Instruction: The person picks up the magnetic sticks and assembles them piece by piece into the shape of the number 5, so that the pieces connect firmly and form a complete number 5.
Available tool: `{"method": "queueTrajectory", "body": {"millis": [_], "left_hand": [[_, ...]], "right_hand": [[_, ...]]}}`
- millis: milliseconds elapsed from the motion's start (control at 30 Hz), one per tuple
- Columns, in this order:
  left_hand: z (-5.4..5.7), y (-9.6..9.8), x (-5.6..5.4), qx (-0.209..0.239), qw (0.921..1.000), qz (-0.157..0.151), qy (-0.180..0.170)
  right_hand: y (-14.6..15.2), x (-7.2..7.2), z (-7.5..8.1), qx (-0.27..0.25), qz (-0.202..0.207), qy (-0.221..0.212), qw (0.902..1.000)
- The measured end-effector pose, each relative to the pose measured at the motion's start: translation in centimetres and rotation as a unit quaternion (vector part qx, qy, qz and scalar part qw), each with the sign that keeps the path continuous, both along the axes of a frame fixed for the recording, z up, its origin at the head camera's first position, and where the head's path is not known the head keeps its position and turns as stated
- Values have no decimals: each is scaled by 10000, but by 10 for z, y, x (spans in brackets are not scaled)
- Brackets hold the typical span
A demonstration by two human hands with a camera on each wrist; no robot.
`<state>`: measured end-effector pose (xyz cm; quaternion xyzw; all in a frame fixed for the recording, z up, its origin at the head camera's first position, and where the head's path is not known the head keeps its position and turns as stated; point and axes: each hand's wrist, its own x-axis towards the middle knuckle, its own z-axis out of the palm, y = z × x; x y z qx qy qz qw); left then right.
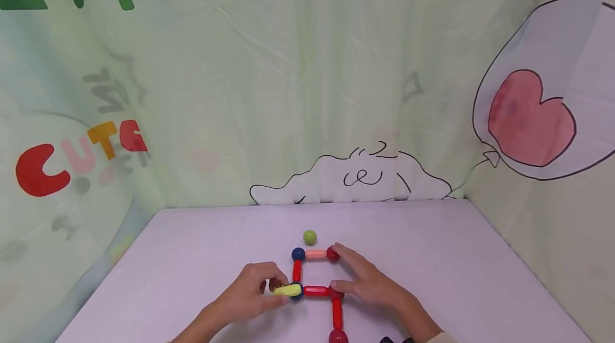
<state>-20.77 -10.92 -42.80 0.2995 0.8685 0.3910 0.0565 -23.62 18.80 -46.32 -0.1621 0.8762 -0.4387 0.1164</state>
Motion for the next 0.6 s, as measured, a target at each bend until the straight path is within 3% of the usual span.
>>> {"method": "queueTrajectory", "body": {"millis": [267,467,600], "left_hand": [[2,15,12,-115,9980,-243,-563],[-8,23,18,-407,9935,-527,-927],[-14,29,22,-501,9903,-547,-1175]], "right_hand": [[-1,-1,-1,-23,-18,-65,10000],[0,-1,-2,-50,14,-44,10000],[1,-2,-3,-80,6,-4,10000]]}}
